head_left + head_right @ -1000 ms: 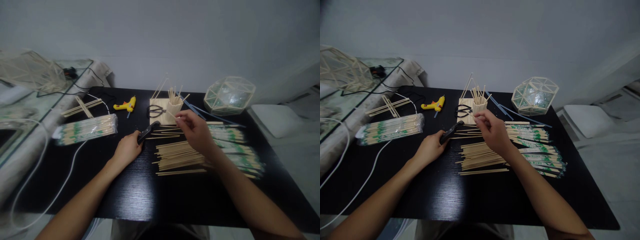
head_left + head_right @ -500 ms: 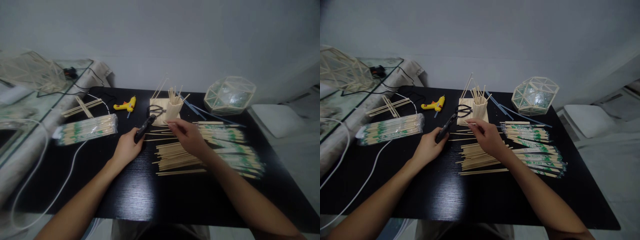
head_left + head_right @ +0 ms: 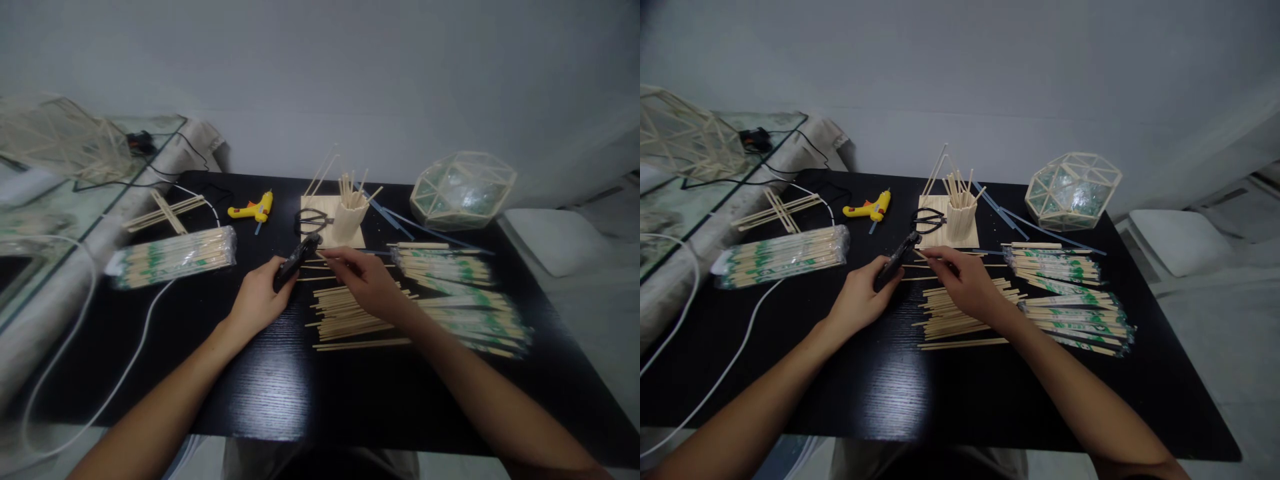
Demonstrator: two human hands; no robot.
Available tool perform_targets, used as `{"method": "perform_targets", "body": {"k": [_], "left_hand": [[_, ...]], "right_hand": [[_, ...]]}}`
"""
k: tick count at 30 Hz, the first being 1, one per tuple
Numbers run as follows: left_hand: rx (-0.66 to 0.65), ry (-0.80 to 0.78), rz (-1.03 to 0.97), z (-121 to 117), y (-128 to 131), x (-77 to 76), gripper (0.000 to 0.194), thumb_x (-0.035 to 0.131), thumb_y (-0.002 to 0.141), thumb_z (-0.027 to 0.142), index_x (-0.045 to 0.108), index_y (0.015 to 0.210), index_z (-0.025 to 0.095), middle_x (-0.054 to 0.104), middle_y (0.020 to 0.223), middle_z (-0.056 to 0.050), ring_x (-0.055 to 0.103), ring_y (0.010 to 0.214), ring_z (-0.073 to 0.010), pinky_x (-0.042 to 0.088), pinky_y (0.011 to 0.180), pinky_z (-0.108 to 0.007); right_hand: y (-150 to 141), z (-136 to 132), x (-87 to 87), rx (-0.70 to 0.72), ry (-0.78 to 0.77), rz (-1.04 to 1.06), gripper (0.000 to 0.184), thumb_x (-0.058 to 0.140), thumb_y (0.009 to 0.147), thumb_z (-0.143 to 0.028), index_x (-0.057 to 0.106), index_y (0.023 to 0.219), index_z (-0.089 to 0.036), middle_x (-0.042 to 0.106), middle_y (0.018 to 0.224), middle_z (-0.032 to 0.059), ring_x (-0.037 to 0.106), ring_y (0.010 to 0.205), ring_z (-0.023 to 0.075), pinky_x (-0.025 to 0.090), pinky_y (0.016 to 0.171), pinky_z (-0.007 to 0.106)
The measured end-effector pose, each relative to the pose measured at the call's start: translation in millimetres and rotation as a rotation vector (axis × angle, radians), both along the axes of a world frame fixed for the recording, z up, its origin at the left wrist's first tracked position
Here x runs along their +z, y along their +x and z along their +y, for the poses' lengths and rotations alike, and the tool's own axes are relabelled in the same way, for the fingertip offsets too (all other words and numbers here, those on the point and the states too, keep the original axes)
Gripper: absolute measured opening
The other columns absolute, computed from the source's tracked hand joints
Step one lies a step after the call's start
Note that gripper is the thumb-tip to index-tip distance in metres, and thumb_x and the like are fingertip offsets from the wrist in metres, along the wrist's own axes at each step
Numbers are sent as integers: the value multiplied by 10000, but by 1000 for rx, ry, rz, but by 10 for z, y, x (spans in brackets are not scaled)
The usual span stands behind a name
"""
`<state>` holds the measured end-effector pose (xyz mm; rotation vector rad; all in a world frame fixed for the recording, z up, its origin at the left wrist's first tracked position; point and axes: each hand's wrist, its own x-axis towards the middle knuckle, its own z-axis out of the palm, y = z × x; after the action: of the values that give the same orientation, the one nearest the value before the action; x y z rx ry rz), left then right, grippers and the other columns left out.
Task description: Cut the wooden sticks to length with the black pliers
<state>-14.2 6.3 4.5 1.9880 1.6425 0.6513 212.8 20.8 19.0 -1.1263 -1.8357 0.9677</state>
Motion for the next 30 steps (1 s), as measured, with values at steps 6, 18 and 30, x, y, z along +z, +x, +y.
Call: {"method": "perform_targets", "body": {"k": [6,18,30], "left_hand": [[-40,2,4,-10,12,-3,200,533,949,352,642,1024,203,726,930,-43,682,848,-218,499,793,-304],[-44,-15,-75,-16,13,-3,226,537,957,378,657,997,190,711,879,-26,656,791,-192,490,769,-285],[-56,6,-90,-14,2,-23,216,547,956,380,646,992,192,700,880,-26,654,802,-197,477,766,-297]], "right_hand": [[-17,-21,-4,-16,2,3,256,573,987,-289,738,1142,-170,732,815,22,557,636,126,428,605,247],[-33,-42,0,5,-36,-4,283,547,974,-250,719,1176,-150,688,770,16,516,605,124,395,583,251],[-58,-59,-24,1,-29,14,272,561,982,-268,705,1188,-163,698,790,24,544,612,133,418,592,268]]}}
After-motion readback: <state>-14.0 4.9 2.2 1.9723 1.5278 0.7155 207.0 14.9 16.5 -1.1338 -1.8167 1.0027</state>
